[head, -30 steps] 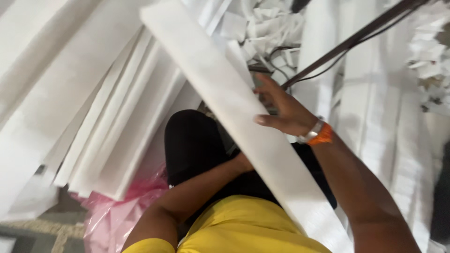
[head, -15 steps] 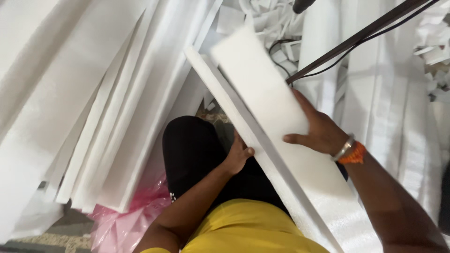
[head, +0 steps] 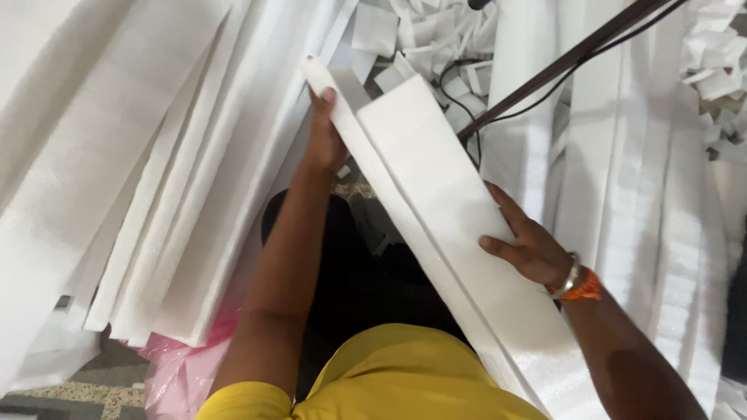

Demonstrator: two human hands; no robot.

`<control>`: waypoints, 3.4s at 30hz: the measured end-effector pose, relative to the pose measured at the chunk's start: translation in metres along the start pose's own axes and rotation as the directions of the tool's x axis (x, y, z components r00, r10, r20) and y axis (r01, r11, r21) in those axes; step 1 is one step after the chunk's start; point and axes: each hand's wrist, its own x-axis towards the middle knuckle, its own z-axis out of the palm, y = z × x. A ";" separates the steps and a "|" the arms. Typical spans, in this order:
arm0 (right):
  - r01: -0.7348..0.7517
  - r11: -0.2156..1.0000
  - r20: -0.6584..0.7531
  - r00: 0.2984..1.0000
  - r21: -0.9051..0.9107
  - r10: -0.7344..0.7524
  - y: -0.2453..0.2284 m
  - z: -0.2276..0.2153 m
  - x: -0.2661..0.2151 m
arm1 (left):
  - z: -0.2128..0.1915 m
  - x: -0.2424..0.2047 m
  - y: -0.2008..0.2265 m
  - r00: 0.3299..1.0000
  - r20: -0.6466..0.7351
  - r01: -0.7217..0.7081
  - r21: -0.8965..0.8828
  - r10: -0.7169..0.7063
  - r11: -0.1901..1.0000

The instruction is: The person sits on the floor and uses a hot wire cutter to slice long strips from white foam sheets. They hold the foam with both hands, guide it through the cutter, and place the cut pieces aside.

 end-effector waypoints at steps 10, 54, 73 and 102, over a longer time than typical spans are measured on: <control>0.215 0.954 -0.147 0.971 0.208 -0.187 -0.014 -0.035 0.051 | 0.093 -0.077 -0.050 0.970 0.204 0.150 -0.083 -0.130 0.985; 0.198 0.975 -0.345 0.912 -0.099 -0.220 -0.024 -0.041 0.061 | 0.117 -0.052 -0.053 0.984 0.049 0.173 -0.018 -0.172 0.985; 0.210 0.820 -0.223 0.969 0.533 -0.104 0.069 -0.042 0.127 | 0.131 -0.005 -0.084 0.957 0.242 0.279 -0.602 -0.162 0.748; 0.400 0.838 -0.382 0.888 0.371 -0.255 0.023 -0.111 0.216 | 0.133 0.134 -0.039 0.960 0.280 0.186 -0.621 -0.006 0.761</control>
